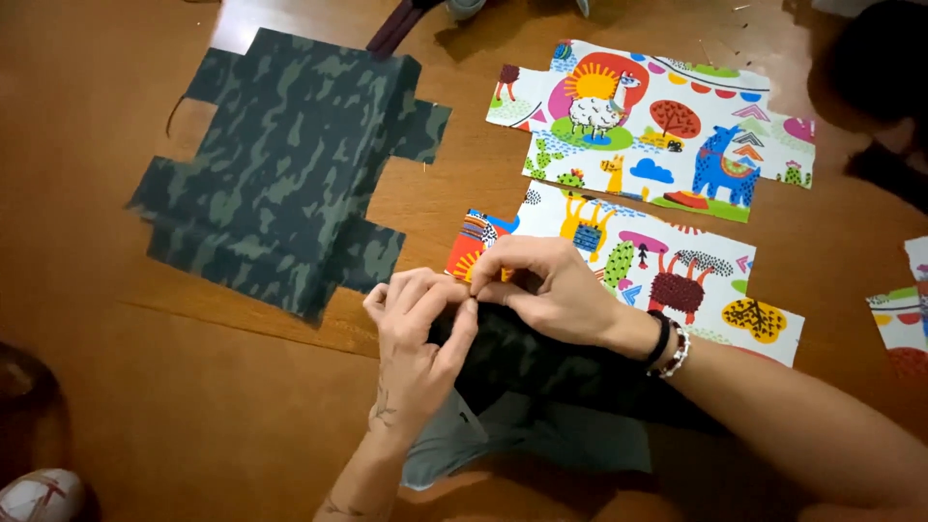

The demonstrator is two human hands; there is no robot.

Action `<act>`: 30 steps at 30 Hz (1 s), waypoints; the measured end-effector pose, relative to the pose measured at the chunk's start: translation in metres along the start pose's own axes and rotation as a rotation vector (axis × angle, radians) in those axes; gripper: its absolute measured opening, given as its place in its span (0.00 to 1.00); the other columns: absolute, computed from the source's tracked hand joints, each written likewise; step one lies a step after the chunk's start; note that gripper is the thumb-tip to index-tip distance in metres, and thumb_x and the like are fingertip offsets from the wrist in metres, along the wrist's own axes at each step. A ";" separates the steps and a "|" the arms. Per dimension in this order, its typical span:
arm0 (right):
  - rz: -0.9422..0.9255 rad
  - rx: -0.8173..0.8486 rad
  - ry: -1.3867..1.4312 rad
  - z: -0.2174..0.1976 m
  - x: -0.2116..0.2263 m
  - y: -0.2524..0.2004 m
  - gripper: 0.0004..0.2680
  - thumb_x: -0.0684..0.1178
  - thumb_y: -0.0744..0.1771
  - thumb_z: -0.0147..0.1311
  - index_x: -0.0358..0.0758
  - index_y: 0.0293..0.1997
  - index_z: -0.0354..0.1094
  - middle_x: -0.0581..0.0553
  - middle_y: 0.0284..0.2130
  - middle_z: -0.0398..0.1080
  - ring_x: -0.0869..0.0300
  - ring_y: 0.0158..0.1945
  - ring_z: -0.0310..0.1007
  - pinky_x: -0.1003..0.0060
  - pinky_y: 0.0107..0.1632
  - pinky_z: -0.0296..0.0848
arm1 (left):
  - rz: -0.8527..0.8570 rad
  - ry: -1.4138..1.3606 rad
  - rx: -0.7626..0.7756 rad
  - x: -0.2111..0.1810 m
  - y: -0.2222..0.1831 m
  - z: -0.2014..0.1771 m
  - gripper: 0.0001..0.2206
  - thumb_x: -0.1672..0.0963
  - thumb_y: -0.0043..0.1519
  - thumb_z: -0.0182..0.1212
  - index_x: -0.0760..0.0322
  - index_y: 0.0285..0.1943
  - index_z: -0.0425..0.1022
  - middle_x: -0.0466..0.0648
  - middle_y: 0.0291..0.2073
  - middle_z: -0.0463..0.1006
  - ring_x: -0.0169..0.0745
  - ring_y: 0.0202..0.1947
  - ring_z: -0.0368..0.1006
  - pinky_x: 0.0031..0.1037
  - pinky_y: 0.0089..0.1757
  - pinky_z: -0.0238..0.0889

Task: Aligning and folding fabric pieces to prepare for sewing

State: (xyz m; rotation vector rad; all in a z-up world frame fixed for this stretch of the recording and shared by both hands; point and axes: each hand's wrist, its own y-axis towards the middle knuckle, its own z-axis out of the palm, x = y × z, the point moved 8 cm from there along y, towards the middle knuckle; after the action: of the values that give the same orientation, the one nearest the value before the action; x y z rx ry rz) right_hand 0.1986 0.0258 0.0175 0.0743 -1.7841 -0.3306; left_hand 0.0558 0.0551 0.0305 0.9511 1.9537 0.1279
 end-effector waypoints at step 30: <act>0.326 0.082 -0.064 -0.070 -0.002 -0.003 0.03 0.45 0.68 0.54 0.40 0.40 0.68 0.47 0.33 0.78 0.65 0.37 0.78 0.74 0.31 0.73 | 0.276 0.082 0.061 -0.053 -0.033 0.036 0.18 0.53 0.58 0.72 0.68 0.49 0.72 0.60 0.52 0.66 0.61 0.58 0.66 0.47 0.57 0.66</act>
State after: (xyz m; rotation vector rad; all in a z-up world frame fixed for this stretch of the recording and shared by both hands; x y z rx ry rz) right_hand 0.2664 0.0105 0.0288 -0.1701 -1.8374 -0.0257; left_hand 0.0793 -0.0134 0.0324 1.2704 1.9001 0.2694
